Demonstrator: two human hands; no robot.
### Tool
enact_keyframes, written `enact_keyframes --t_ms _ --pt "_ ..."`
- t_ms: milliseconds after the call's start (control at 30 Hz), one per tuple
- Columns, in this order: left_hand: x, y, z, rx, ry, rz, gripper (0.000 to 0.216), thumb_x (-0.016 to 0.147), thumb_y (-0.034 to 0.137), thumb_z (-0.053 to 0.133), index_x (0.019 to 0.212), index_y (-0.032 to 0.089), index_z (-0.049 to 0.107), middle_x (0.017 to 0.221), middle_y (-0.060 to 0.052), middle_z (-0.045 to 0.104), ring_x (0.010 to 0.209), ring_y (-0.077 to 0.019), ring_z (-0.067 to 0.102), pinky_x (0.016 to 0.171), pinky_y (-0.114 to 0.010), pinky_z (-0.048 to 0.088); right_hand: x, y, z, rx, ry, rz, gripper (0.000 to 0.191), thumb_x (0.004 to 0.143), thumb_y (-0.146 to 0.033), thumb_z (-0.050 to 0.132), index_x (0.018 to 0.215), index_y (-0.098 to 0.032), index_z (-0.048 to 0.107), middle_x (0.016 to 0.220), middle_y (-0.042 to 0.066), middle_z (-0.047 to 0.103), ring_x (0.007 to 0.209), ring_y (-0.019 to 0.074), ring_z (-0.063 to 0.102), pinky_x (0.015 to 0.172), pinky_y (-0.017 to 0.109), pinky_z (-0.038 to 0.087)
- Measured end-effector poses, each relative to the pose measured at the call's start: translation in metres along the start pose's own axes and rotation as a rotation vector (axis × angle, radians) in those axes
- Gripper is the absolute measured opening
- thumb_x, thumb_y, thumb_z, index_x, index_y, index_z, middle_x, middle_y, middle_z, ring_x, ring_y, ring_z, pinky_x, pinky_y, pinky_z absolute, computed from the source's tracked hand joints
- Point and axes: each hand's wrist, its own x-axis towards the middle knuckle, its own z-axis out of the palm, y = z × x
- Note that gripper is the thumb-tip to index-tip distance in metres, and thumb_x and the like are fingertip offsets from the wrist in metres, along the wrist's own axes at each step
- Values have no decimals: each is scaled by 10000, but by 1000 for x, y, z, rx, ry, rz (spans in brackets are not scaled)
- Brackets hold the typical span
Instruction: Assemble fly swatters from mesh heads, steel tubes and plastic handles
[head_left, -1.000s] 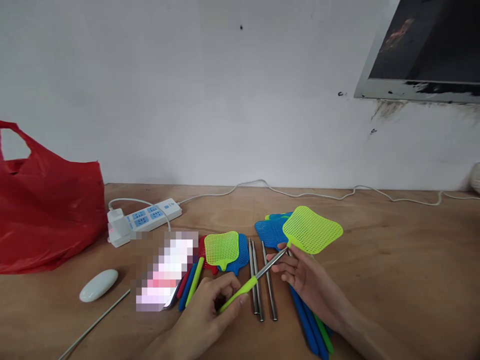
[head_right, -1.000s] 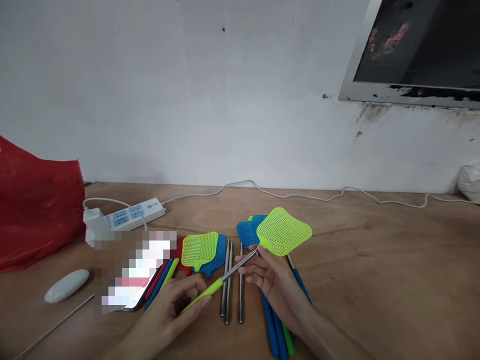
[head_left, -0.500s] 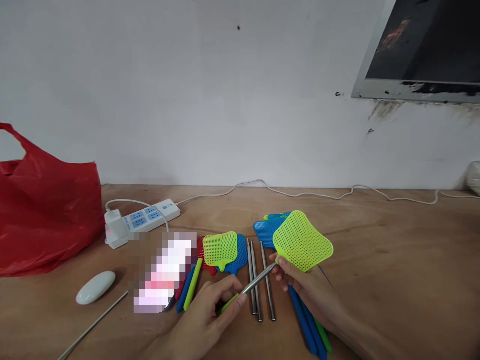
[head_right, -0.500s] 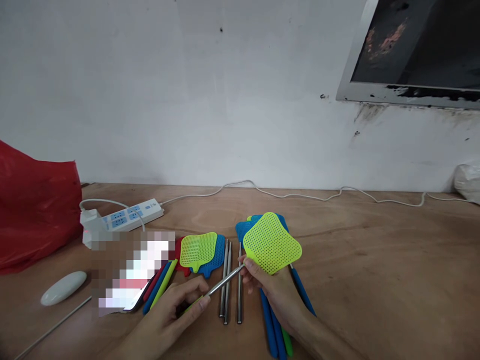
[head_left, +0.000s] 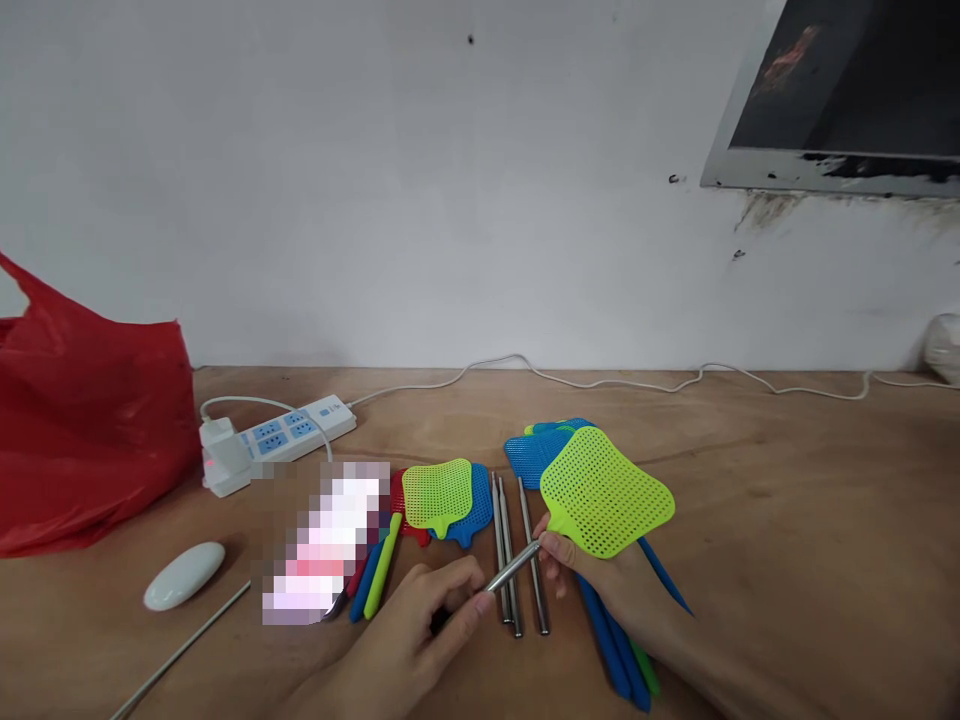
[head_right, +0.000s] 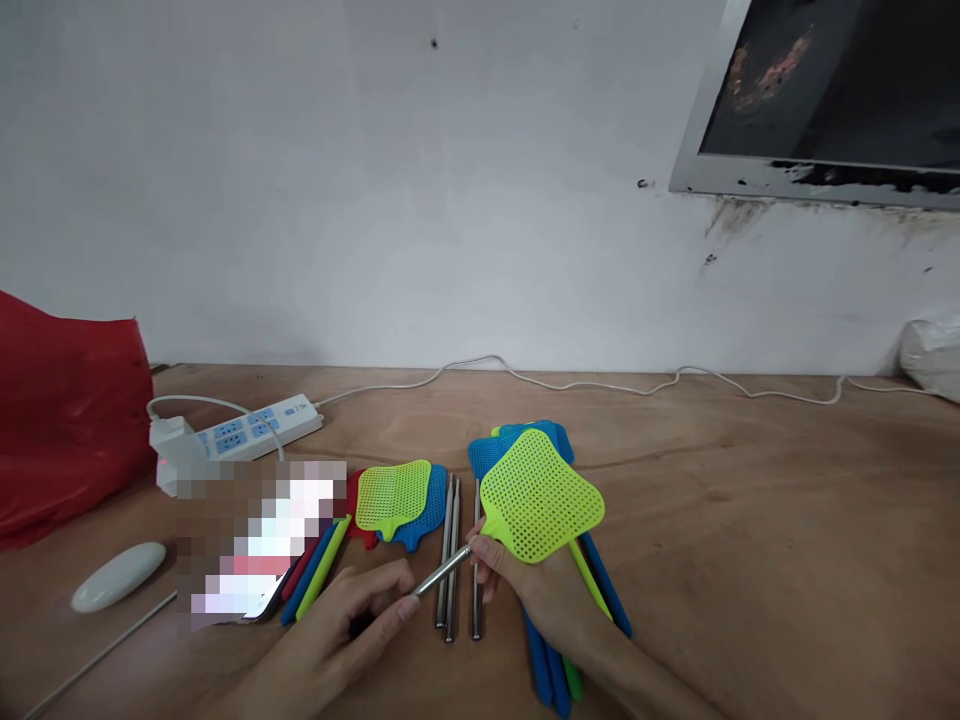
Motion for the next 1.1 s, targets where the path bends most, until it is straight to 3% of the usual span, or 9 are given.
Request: enact_keyframes --t_ms 100,267,567,700,900,1100 --pt "0 1 -1 -5 -8 24 346 1019 444 407 753 230 459 642 39 445 608 -163 442 573 -267 307 1 1 0 20 19 -27 360 760 -557 749 828 -208 690 631 0 638 550 172 602 537 304 517" --pt "-1 -2 -1 -15 -9 20 383 1027 458 390 722 229 414 640 43 411 603 -160 419 575 -274 290 7 1 -12 94 168 -115 308 769 -484 784 810 -193 690 605 -19 617 514 132 561 500 263 474" --pt "1 -2 -2 -56 -38 -58 404 1019 504 377 738 223 450 651 44 426 631 -159 432 589 -272 304 7 -15 -5 264 237 7 391 601 -474 895 739 -161 704 603 -12 615 516 113 531 445 225 447" --pt "1 -2 -4 -7 -43 -92 417 1005 526 394 744 214 488 682 36 446 687 -167 469 632 -269 332 7 -18 -7 368 290 7 413 622 -499 868 784 -156 706 589 -6 635 498 115 542 430 213 464" --pt "-1 -2 -4 -32 -86 -137 439 1007 552 372 747 214 478 641 43 478 653 -159 487 633 -271 351 12 -15 -14 456 493 -98 386 652 -473 852 792 -194 624 550 -12 661 451 120 552 396 193 465" --pt "1 -4 -2 8 -35 -108 435 1005 544 381 733 212 452 709 32 459 712 -169 484 651 -276 345 13 -15 -17 456 558 -205 392 657 -468 853 831 -207 618 561 -27 663 459 118 564 392 181 460"
